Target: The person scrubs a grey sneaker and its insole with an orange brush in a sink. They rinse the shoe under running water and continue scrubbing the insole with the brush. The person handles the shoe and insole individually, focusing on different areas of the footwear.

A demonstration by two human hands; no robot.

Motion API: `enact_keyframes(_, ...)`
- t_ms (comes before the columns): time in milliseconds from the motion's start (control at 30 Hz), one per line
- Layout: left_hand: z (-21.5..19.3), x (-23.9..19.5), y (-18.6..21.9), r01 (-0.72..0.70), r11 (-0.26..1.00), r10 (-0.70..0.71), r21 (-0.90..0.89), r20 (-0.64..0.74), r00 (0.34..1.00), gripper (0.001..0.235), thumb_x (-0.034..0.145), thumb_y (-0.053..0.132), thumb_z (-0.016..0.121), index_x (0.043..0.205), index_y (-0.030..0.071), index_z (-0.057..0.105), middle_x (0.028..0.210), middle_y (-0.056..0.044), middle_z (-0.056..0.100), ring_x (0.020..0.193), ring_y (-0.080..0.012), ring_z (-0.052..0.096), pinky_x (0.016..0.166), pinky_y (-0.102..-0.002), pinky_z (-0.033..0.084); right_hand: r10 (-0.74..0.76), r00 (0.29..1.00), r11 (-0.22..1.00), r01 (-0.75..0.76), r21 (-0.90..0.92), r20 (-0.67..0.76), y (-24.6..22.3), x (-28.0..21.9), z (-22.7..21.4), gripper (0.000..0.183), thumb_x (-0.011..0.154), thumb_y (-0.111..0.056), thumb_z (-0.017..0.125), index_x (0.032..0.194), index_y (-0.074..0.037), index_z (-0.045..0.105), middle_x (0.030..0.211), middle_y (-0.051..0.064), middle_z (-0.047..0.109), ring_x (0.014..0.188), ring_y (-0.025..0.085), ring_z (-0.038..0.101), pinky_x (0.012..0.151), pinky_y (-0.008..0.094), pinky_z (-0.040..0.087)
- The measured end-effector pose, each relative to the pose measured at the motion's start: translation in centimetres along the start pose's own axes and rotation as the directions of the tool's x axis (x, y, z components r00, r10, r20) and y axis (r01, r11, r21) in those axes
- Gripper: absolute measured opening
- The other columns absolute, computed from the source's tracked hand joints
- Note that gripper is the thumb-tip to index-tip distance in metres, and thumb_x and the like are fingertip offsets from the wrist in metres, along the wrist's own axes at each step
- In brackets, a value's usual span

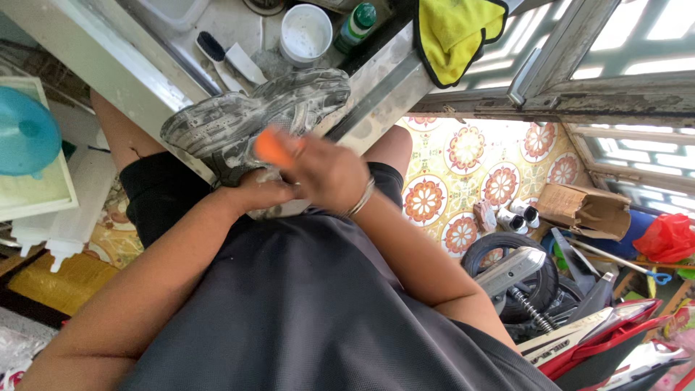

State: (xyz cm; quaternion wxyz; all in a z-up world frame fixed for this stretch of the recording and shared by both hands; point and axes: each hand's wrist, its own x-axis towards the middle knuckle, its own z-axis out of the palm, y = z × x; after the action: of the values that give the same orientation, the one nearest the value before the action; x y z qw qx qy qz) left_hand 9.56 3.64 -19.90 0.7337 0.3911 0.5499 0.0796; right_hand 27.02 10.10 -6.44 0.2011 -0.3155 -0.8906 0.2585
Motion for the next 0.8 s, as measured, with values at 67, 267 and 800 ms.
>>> enact_keyframes(67,-0.4,-0.8,0.5,0.021,0.993,-0.018,-0.119,0.021,1.000,0.078,0.074,0.044,0.086,0.130,-0.003,0.060,0.122,-0.016,0.067,0.114,-0.0238,0.064,0.096,-0.034,0.050,0.038,0.990,0.987,-0.059,-0.151,-0.133,3.9,1.1,-1.3,0.046,0.097,-0.015,0.076,0.137,-0.020,0.054,0.108,0.010,0.069,0.093,0.031,0.070,0.077,0.039,0.057)
enact_keyframes(267,-1.3,-1.9,1.7,-0.281,0.951,0.283,-0.129,0.000,0.959,0.062,0.081,0.037,0.078,0.118,-0.012,0.068,0.116,-0.020,0.072,0.109,-0.0227,0.066,0.093,-0.031,0.050,0.003,0.971,0.996,-0.023,-0.082,-0.240,2.5,0.0,1.1,0.058,0.096,-0.015,0.073,0.149,-0.020,0.049,0.111,0.011,0.068,0.096,0.032,0.070,0.079,0.039,0.058)
enact_keyframes(800,0.7,-11.4,7.1,-0.327,0.387,0.326,-0.862,-0.204,0.923,0.050,0.090,0.008,0.066,0.138,-0.008,0.059,0.138,-0.015,0.063,0.133,-0.0240,0.058,0.116,-0.038,0.041,0.246,0.895,0.953,-0.294,-0.077,-0.372,2.5,0.5,-2.9,0.053,0.103,-0.018,0.074,0.150,-0.010,0.053,0.096,0.008,0.070,0.077,0.025,0.070,0.067,0.036,0.056)
